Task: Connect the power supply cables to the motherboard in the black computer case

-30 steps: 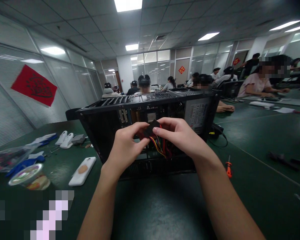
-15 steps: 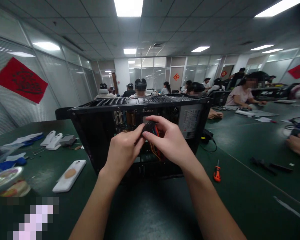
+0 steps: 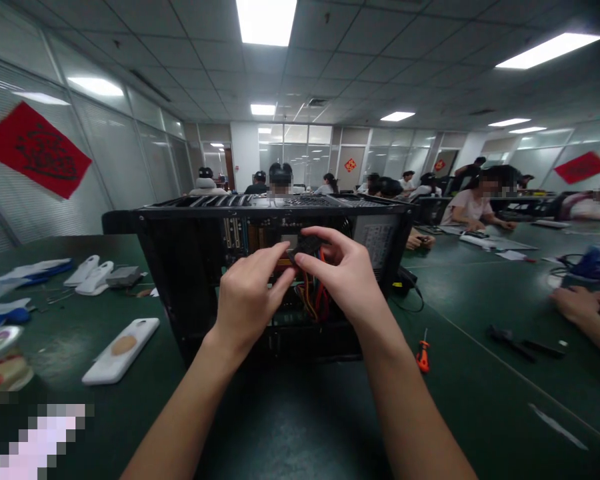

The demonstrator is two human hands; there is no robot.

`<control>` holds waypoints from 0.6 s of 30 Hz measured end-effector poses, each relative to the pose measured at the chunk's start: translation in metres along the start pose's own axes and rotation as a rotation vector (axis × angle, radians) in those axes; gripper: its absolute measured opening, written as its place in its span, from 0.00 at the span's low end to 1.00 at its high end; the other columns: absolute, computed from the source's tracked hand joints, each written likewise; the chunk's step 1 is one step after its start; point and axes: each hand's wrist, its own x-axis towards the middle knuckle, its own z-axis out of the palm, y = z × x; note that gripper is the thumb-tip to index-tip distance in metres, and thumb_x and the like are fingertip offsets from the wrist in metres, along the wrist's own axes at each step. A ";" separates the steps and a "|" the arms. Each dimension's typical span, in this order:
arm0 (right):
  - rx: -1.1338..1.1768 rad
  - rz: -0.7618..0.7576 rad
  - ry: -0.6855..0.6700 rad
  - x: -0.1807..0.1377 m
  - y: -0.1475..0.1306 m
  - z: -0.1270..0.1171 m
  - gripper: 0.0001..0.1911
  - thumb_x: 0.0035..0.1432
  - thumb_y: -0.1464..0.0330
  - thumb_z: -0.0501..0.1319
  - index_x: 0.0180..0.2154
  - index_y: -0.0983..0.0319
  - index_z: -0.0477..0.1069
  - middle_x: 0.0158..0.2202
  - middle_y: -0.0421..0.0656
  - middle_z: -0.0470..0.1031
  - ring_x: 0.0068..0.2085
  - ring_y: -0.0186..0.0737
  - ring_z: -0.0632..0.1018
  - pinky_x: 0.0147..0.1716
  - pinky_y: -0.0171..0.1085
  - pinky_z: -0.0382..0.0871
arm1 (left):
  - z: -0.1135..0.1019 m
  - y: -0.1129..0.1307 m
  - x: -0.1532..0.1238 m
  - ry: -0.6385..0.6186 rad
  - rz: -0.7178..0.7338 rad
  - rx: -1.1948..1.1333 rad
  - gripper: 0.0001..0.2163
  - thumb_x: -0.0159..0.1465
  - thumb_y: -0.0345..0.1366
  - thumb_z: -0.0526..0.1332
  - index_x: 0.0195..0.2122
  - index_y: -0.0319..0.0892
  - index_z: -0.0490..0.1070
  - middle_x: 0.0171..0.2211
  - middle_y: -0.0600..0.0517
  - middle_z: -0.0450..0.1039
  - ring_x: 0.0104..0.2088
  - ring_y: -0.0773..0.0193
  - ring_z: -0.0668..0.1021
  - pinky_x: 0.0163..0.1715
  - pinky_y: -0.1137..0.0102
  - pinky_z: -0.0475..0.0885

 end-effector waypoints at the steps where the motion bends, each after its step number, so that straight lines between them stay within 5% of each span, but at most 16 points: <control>1: 0.000 -0.001 -0.004 0.000 0.000 -0.001 0.23 0.49 0.63 0.69 0.48 0.63 0.75 0.26 0.38 0.74 0.29 0.35 0.74 0.28 0.34 0.70 | 0.000 0.001 0.000 0.008 0.004 -0.014 0.13 0.66 0.34 0.62 0.51 0.39 0.75 0.45 0.46 0.81 0.41 0.60 0.83 0.42 0.69 0.77; 18: 0.049 0.019 -0.018 -0.001 0.002 -0.005 0.18 0.53 0.57 0.67 0.42 0.61 0.75 0.25 0.38 0.74 0.29 0.37 0.77 0.27 0.34 0.72 | -0.002 0.006 -0.001 -0.045 -0.043 -0.044 0.11 0.68 0.35 0.59 0.49 0.39 0.76 0.44 0.46 0.81 0.43 0.60 0.82 0.46 0.68 0.77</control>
